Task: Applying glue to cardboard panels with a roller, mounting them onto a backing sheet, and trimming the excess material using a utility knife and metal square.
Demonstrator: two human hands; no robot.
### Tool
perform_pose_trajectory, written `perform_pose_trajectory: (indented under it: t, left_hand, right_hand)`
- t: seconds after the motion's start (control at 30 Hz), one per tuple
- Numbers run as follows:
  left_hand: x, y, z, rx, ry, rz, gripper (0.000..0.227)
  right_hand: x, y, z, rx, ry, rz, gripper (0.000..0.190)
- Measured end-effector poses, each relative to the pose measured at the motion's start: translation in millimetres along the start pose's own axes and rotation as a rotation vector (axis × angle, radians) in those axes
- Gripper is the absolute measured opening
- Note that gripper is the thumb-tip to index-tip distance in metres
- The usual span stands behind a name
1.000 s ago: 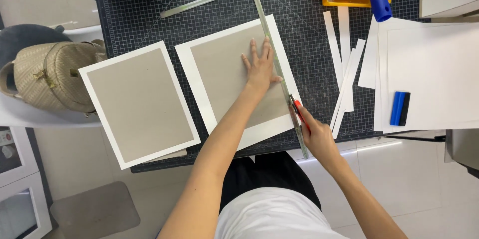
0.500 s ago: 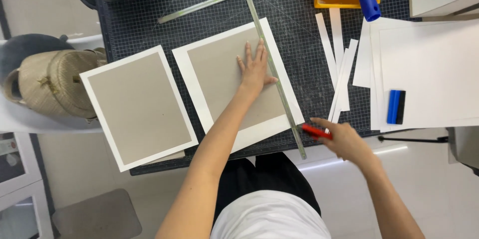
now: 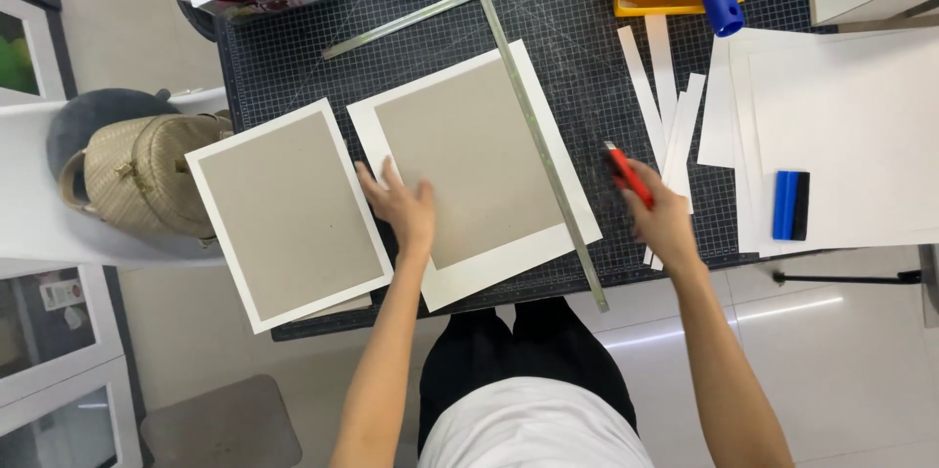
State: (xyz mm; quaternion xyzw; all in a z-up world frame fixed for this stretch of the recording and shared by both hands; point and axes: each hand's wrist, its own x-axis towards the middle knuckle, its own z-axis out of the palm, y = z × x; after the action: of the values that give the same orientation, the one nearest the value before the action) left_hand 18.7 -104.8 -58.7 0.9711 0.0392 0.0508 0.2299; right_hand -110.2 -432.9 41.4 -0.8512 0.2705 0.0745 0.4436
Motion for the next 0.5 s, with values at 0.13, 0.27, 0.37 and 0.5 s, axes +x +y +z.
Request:
perform_pose_trajectory:
  t: [0.13,0.27,0.37,0.5]
  left_hand:
    - [16.5,-24.2,2.5,-0.298,0.021,-0.236,0.079]
    - [23.5,7.2,-31.7,-0.426,-0.067,-0.439,0.059]
    - [28.8,-5.2,-32.8,-0.388,-0.093,-0.463,0.046]
    - [27.9,7.4,-59.6,-0.408,-0.098,-0.436,0.042]
  right_hand:
    - [4.8,36.3,-3.1,0.048,0.238,0.036,0.037]
    - [41.2,31.7,52.5,-0.007,0.334,0.011,0.039]
    - [78.2,18.0,93.1,-0.15,0.341,-0.052,0.042]
    - [74.9,-16.1,109.3,-0.116,0.334,0.057,0.044]
